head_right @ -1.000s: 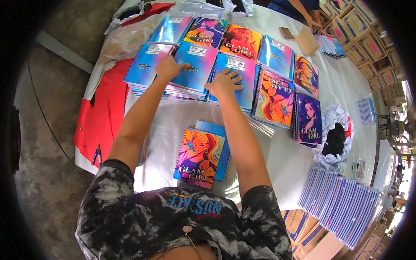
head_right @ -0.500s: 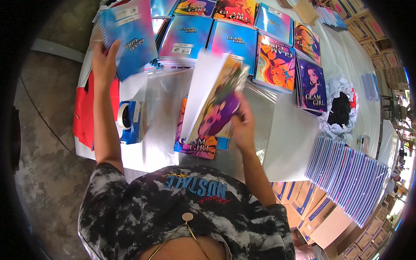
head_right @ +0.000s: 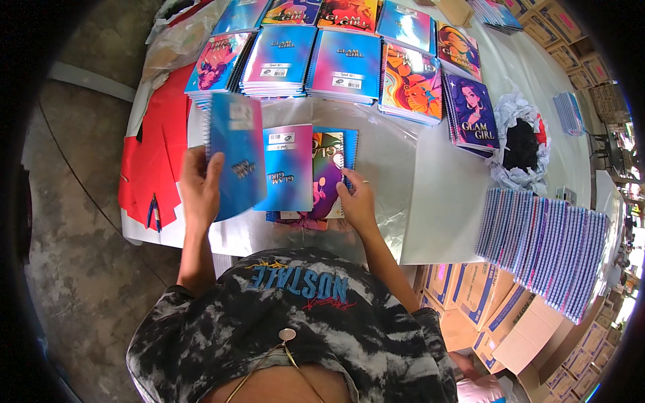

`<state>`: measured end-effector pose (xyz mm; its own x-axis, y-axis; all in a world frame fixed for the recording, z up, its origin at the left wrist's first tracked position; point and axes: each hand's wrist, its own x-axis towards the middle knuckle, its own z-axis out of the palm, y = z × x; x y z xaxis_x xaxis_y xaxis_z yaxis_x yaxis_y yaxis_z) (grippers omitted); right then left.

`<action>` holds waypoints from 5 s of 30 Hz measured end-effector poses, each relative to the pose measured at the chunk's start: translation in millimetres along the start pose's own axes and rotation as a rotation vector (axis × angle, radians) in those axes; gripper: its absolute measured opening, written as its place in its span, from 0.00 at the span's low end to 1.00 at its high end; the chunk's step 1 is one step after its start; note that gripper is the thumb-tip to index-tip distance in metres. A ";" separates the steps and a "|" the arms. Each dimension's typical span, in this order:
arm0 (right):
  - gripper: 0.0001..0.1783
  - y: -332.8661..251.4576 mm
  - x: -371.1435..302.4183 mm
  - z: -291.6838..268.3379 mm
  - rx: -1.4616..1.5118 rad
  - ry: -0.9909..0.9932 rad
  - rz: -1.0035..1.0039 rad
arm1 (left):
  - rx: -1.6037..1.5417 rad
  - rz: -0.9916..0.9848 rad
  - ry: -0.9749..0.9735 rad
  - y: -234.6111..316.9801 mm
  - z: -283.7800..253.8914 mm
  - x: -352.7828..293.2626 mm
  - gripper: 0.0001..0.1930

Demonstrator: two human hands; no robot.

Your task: The person repeatedly picks up stacks of spiral-bound notebooks, places them into clear plastic bags, and seals the bags. The person then stacks the packaged notebooks on the table.

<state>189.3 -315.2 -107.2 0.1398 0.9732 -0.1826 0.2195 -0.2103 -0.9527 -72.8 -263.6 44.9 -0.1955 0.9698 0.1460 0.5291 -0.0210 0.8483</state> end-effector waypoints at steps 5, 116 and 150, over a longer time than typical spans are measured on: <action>0.20 -26.8 24.1 2.0 0.145 0.097 0.004 | 0.330 0.128 -0.303 36.0 27.2 -13.2 0.21; 0.18 -41.3 275.1 -239.4 -0.731 0.775 -0.328 | 0.358 -0.191 -0.300 -78.2 94.2 -44.6 0.48; 0.27 -32.4 17.5 20.7 0.612 -0.186 0.413 | -0.234 -0.308 -0.398 -111.5 95.6 -24.8 0.52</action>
<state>164.6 -289.4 -84.7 -0.0827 0.8377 -0.5398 -0.3976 -0.5244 -0.7529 -48.0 -262.0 -101.9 0.0390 0.9558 -0.2915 0.2902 0.2683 0.9186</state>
